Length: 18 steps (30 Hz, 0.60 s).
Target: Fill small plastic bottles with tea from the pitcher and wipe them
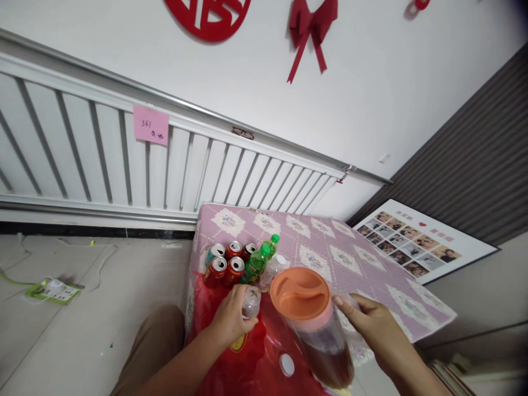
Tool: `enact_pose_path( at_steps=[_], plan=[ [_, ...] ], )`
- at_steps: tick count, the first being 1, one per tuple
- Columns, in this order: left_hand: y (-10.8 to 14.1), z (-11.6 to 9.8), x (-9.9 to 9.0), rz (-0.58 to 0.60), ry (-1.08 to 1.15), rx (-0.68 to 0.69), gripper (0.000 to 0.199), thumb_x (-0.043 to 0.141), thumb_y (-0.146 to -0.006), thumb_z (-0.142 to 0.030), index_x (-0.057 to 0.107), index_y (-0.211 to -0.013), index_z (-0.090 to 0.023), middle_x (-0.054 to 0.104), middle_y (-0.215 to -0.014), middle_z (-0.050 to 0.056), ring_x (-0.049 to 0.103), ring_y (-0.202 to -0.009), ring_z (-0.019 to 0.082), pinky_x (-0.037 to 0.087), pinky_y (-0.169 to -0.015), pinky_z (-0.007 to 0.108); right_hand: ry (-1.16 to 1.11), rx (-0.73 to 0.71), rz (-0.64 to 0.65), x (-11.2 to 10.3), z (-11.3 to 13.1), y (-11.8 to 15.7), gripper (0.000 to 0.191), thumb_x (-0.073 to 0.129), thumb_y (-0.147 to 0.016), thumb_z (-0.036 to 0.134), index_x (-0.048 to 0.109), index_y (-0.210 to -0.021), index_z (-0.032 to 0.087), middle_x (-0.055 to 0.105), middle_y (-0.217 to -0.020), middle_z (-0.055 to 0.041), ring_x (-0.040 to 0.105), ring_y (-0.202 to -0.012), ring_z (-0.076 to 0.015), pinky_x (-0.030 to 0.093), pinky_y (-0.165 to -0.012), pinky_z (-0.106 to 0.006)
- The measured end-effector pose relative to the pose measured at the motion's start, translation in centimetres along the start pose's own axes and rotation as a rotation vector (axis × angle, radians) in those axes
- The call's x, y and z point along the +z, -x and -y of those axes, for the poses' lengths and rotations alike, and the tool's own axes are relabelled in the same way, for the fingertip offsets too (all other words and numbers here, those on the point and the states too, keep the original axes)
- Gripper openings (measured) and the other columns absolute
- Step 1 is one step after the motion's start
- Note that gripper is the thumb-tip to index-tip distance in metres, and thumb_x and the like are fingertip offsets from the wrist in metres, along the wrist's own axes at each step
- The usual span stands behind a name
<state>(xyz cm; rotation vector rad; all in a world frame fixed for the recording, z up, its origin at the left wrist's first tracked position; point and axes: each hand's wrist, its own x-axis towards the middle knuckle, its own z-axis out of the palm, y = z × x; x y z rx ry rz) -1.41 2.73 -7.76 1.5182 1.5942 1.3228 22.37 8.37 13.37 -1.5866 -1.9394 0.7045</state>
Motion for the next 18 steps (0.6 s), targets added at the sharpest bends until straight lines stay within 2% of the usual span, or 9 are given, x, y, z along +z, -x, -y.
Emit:
enact_pose_path(
  at_steps=[4, 18],
  plan=[
    [0.02, 0.00, 0.05, -0.004, 0.002, 0.004, 0.064, 0.075, -0.064, -0.013, 0.051, -0.123, -0.020, 0.060, -0.121, 0.009, 0.058, -0.114, 0.027, 0.047, -0.101, 0.042, 0.030, 0.012, 0.052, -0.28, -0.45, -0.38, 0.047, 0.071, -0.068, 0.064, 0.057, -0.056, 0.020, 0.045, -0.055, 0.0039, 0.041, -0.057, -0.0145, 0.035, -0.053, -0.025],
    [0.04, 0.09, 0.10, -0.009, 0.013, 0.014, 0.064, 0.075, -0.064, -0.013, 0.052, -0.122, -0.021, 0.060, -0.120, 0.008, 0.058, -0.114, 0.027, 0.046, -0.101, 0.042, 0.045, -0.007, 0.054, -0.54, -0.31, -0.48, 0.043, 0.071, -0.068, 0.061, 0.063, -0.056, 0.020, 0.052, -0.055, 0.0024, 0.047, -0.057, -0.0159, 0.039, -0.053, -0.025]
  ],
)
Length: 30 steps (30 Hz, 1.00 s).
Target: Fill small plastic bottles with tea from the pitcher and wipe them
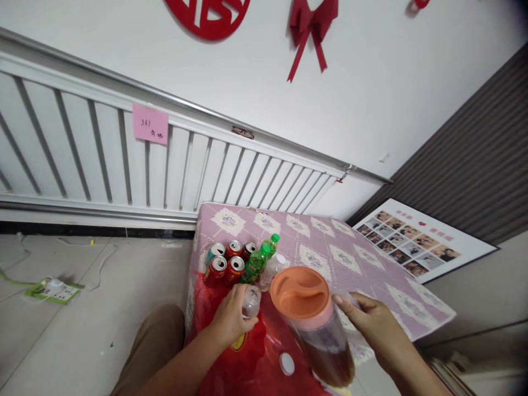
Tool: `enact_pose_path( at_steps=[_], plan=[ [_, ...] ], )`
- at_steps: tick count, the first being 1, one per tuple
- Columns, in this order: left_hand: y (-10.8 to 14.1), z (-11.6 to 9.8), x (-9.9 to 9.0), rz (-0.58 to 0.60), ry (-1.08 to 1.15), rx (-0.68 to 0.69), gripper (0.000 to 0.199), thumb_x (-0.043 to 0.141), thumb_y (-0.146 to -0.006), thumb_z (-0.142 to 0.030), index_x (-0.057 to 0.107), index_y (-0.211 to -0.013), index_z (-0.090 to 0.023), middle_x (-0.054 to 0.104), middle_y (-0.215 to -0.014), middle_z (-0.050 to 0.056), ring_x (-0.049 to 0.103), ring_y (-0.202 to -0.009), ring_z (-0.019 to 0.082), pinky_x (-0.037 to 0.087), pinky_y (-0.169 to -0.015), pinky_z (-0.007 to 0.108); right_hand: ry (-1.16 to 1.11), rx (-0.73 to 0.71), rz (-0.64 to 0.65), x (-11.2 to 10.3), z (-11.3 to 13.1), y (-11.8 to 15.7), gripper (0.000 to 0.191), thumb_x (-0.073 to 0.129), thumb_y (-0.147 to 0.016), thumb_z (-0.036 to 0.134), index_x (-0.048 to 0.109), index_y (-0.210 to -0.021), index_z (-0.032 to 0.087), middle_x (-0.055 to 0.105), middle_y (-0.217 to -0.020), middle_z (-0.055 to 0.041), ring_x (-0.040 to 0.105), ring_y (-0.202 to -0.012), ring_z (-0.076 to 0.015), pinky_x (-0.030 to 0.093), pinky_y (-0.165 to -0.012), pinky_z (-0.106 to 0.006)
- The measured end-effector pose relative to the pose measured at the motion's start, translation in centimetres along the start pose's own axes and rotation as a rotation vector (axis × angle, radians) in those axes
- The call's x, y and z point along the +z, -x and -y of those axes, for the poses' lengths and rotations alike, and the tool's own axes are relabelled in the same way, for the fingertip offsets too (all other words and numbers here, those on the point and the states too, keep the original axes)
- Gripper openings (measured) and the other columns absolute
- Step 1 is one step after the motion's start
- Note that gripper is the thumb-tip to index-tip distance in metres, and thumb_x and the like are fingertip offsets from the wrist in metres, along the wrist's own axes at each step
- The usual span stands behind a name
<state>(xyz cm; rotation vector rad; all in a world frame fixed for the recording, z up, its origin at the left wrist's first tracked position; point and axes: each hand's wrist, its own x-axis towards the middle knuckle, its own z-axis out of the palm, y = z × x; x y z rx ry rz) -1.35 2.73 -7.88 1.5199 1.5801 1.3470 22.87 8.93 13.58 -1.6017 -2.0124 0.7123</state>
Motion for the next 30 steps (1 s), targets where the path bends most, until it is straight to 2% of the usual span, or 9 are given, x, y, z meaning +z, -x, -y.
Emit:
enact_pose_path(
  at_steps=[5, 12, 19, 30],
  plan=[
    [0.0, -0.1, 0.0, 0.002, 0.001, 0.000, 0.064, 0.075, -0.064, -0.013, 0.052, -0.123, -0.022, 0.060, -0.120, 0.008, 0.058, -0.114, 0.026, 0.047, -0.100, 0.042, 0.009, -0.019, -0.017, 0.0, 0.8, 0.2, 0.045, 0.071, -0.068, 0.062, 0.063, -0.053, 0.020, 0.058, -0.056, 0.0008, 0.052, -0.057, -0.0175, 0.041, -0.052, -0.026],
    [0.0, -0.1, 0.0, 0.002, 0.000, -0.001, 0.065, 0.075, -0.064, -0.014, 0.052, -0.123, -0.019, 0.060, -0.120, 0.009, 0.058, -0.114, 0.028, 0.047, -0.100, 0.044, 0.015, -0.031, -0.037, 0.1, 1.6, 0.6, 0.045, 0.071, -0.069, 0.061, 0.062, -0.052, 0.021, 0.057, -0.054, 0.0011, 0.053, -0.055, -0.0173, 0.041, -0.051, -0.026],
    [0.0, -0.1, 0.0, -0.005, 0.008, -0.005, 0.066, 0.076, -0.063, -0.013, 0.052, -0.124, -0.022, 0.060, -0.121, 0.008, 0.058, -0.115, 0.027, 0.046, -0.101, 0.043, 0.001, -0.029, -0.045, 0.0, 2.0, 0.6, 0.047, 0.072, -0.066, 0.064, 0.061, -0.049, 0.021, 0.057, -0.052, 0.0004, 0.054, -0.055, -0.0189, 0.042, -0.049, -0.027],
    [0.0, 0.2, 0.0, -0.005, 0.014, -0.003, 0.067, 0.077, -0.063, -0.012, 0.052, -0.125, -0.021, 0.060, -0.122, 0.009, 0.058, -0.116, 0.028, 0.046, -0.103, 0.043, -0.019, -0.001, 0.010, 0.0, 0.8, 0.3, 0.045, 0.071, -0.070, 0.063, 0.062, -0.057, 0.020, 0.058, -0.060, 0.0001, 0.052, -0.062, -0.0182, 0.040, -0.054, -0.026]
  ],
)
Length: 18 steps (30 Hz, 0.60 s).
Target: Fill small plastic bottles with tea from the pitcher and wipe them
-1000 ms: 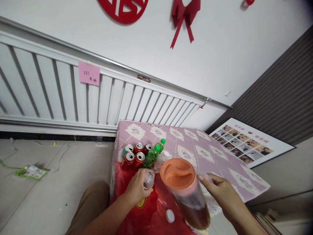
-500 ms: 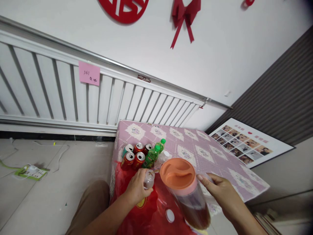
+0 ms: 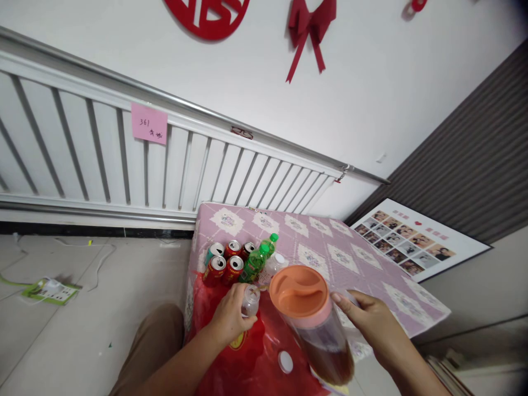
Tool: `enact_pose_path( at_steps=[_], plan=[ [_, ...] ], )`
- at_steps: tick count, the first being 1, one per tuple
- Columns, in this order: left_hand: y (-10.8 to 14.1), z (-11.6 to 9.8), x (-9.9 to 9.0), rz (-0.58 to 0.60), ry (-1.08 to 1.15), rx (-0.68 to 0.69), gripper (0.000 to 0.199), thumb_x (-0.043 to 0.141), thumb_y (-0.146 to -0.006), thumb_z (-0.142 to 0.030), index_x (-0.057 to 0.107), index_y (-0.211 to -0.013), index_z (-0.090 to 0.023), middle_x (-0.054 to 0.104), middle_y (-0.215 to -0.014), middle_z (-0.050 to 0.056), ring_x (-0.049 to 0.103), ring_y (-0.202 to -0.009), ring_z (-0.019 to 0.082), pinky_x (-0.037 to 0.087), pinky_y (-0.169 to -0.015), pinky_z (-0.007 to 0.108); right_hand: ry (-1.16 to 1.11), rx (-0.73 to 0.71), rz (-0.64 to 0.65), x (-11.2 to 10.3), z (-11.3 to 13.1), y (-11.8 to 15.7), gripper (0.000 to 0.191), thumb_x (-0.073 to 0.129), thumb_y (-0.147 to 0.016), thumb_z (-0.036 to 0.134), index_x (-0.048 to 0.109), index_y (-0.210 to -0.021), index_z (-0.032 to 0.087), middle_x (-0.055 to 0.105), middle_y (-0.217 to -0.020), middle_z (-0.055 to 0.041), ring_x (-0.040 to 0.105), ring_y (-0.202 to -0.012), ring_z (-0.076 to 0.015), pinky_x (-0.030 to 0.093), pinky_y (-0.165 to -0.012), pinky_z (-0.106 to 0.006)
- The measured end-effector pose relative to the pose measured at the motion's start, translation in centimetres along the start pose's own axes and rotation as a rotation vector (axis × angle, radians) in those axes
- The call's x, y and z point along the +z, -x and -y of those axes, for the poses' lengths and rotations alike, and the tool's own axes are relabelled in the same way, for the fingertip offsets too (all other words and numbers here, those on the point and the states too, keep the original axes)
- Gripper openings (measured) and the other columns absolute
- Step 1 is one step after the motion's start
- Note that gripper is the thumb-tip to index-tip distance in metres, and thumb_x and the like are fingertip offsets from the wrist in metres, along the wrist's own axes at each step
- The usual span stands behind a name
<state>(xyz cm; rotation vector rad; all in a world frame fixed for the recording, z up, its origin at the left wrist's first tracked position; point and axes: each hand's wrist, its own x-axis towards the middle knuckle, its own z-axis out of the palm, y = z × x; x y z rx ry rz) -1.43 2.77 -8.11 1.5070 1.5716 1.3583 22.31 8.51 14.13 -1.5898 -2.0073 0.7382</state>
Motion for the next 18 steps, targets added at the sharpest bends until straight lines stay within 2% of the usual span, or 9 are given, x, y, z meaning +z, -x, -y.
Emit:
enact_pose_path(
  at_steps=[6, 18],
  plan=[
    [0.01, -0.01, -0.07, 0.003, -0.001, 0.002, 0.066, 0.075, -0.064, -0.013, 0.052, -0.125, -0.020, 0.060, -0.122, 0.009, 0.057, -0.116, 0.027, 0.046, -0.103, 0.044, 0.008, -0.006, -0.023, 0.02, -0.10, 0.07, 0.049, 0.072, -0.069, 0.066, 0.062, -0.055, 0.020, 0.052, -0.054, 0.0024, 0.048, -0.057, -0.0157, 0.037, -0.052, -0.025],
    [0.09, 0.00, -0.21, -0.009, 0.010, 0.005, 0.066, 0.076, -0.063, -0.011, 0.053, -0.124, -0.022, 0.060, -0.121, 0.007, 0.058, -0.115, 0.027, 0.046, -0.102, 0.042, 0.049, -0.042, -0.063, -0.08, 0.50, 0.24, 0.050, 0.070, -0.070, 0.067, 0.063, -0.054, 0.020, 0.053, -0.052, 0.0014, 0.048, -0.054, -0.0163, 0.039, -0.050, -0.026]
  ],
)
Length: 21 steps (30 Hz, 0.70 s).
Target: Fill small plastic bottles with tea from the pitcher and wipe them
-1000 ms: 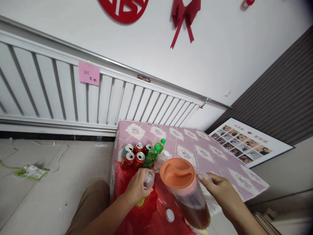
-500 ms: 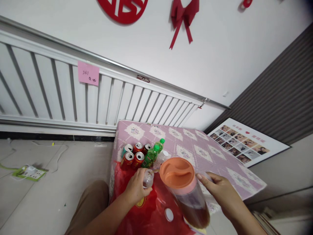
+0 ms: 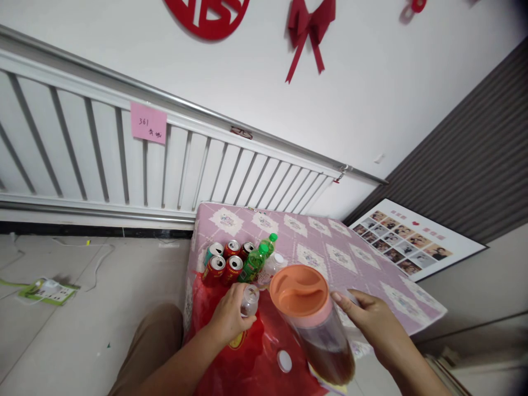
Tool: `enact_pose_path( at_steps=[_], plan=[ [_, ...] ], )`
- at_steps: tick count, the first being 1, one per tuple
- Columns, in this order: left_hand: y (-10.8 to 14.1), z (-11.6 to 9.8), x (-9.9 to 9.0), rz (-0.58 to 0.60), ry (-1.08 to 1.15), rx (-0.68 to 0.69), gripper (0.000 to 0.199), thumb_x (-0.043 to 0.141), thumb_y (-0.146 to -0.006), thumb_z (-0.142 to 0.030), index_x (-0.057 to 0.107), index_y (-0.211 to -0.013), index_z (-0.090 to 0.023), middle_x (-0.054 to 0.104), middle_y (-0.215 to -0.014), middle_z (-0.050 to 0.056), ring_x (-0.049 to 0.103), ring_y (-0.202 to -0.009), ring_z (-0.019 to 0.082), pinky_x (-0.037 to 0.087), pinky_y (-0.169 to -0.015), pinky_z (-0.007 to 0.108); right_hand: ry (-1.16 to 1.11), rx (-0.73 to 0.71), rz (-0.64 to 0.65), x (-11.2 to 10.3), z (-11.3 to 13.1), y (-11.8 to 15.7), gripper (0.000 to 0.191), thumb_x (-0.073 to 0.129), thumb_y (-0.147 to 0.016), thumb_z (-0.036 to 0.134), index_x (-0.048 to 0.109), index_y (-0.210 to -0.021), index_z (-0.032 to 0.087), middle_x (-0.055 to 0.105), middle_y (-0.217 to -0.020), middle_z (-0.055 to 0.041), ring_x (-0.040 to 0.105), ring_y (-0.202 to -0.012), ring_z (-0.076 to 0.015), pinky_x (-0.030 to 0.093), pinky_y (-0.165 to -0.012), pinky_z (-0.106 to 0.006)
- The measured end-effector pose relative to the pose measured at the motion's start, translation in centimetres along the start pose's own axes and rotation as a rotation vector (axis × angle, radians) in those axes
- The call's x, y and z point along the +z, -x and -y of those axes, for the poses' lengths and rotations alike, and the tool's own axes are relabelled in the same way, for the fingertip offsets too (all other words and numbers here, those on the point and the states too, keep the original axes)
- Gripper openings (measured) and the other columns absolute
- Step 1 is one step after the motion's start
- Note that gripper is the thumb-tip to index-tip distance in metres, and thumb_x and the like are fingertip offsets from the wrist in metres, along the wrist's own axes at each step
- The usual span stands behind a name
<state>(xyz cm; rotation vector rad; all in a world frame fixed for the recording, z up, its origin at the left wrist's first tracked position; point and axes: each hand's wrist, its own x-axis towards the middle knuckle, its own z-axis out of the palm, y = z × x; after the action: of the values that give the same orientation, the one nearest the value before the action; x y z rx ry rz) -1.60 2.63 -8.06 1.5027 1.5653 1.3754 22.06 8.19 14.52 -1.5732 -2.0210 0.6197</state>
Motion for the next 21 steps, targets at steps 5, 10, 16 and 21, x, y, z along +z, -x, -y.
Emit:
enact_pose_path(
  at_steps=[5, 10, 16, 21],
  plan=[
    [0.01, 0.04, 0.08, 0.005, -0.004, -0.008, 0.067, 0.076, -0.062, -0.011, 0.053, -0.124, -0.022, 0.060, -0.122, 0.008, 0.058, -0.116, 0.027, 0.046, -0.102, 0.042, 0.008, 0.007, 0.024, 0.01, -0.34, -0.14, 0.050, 0.069, -0.070, 0.066, 0.060, -0.054, 0.020, 0.049, -0.053, 0.0019, 0.044, -0.055, -0.0155, 0.036, -0.051, -0.026],
    [-0.01, -0.10, 0.04, 0.004, -0.009, -0.008, 0.066, 0.076, -0.063, -0.013, 0.053, -0.124, -0.021, 0.060, -0.121, 0.008, 0.058, -0.115, 0.028, 0.046, -0.102, 0.043, 0.012, 0.025, 0.029, -0.01, -0.33, -0.09, 0.051, 0.068, -0.071, 0.066, 0.055, -0.053, 0.021, 0.044, -0.053, 0.0034, 0.040, -0.055, -0.0142, 0.034, -0.051, -0.026],
    [-0.02, -0.06, 0.13, 0.004, -0.004, -0.002, 0.066, 0.076, -0.063, -0.012, 0.053, -0.124, -0.022, 0.060, -0.121, 0.007, 0.058, -0.115, 0.026, 0.046, -0.102, 0.041, -0.001, 0.005, 0.032, -0.01, 0.17, 0.01, 0.053, 0.069, -0.069, 0.068, 0.056, -0.051, 0.021, 0.045, -0.050, 0.0032, 0.041, -0.052, -0.0137, 0.034, -0.048, -0.025],
    [-0.05, -0.09, 0.12, 0.004, -0.004, -0.005, 0.067, 0.076, -0.062, -0.012, 0.053, -0.124, -0.023, 0.061, -0.121, 0.007, 0.058, -0.115, 0.027, 0.046, -0.102, 0.042, -0.006, 0.016, 0.025, 0.03, 0.05, -0.04, 0.049, 0.070, -0.070, 0.066, 0.060, -0.054, 0.021, 0.049, -0.052, 0.0021, 0.044, -0.054, -0.0151, 0.036, -0.049, -0.025]
  ],
)
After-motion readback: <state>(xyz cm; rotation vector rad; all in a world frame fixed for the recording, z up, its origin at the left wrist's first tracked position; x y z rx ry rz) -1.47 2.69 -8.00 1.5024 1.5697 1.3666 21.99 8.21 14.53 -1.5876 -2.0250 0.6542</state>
